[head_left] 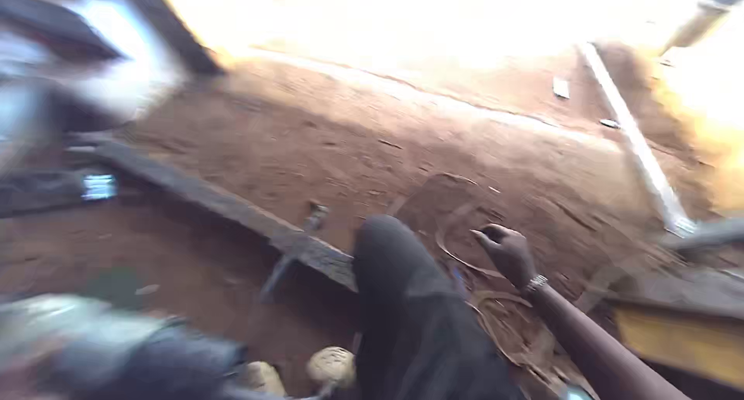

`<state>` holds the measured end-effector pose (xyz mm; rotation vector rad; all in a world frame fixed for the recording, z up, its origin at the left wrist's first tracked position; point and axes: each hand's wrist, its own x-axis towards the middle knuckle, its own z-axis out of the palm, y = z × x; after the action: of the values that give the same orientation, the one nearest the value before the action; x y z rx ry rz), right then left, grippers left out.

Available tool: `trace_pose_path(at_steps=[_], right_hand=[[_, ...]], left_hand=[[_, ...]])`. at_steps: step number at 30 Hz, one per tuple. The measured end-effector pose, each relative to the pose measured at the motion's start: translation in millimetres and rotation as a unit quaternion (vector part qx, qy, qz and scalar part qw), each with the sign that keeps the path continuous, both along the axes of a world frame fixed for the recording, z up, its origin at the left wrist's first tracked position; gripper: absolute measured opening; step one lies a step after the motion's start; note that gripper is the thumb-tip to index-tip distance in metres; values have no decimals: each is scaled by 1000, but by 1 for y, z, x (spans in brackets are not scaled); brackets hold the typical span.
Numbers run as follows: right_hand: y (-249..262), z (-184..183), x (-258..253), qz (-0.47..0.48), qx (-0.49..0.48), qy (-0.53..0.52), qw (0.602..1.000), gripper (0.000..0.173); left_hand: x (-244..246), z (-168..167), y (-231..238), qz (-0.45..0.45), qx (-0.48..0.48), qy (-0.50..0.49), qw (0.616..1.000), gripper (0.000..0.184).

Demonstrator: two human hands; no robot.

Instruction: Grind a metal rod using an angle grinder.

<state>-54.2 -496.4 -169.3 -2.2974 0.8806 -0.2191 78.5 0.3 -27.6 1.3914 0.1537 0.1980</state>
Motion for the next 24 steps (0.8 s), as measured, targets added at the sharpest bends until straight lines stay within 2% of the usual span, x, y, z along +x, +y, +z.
trace_pose_path(at_steps=[2,4,5,7,9,11,14,16,18,20,21,22,24], right_hand=[[67,47,72,87,78,-187,975,19],[143,88,126,214,164,-280,921,20],[180,107,147,280,185,-287,897,22],[249,139,182,386,230,-248,858,28],[311,158,208,431,274,-175,842,36],[358,166,227,456,276,-127,836,38],[395,171,248,444,241,-112,856,30],[401,184,258,411,199,-165,874,26],[402,202,272,346,235,-235,877,28],[412,226,278,303,355,-264,844,27],[420,236,276,318,404,-256,819,25],[427,242,271,363,424,-231,797,25],[443,246,262,470,386,-177,774,32]], left_hand=[[14,-7,9,47,-63,-25,997,26],[19,-2,4,77,-125,-18,989,21],[19,1,2,82,-150,-9,985,22],[18,5,4,69,-190,2,979,37],[17,7,6,71,-208,12,975,58],[13,8,10,77,-221,14,972,73],[8,11,18,82,-253,2,964,89],[6,10,27,86,-266,-11,960,96],[7,6,36,83,-271,-18,959,100],[8,4,41,81,-299,-30,950,100],[9,4,43,79,-320,-37,943,101],[10,5,45,80,-335,-41,938,102],[12,5,46,86,-343,-45,934,100]])
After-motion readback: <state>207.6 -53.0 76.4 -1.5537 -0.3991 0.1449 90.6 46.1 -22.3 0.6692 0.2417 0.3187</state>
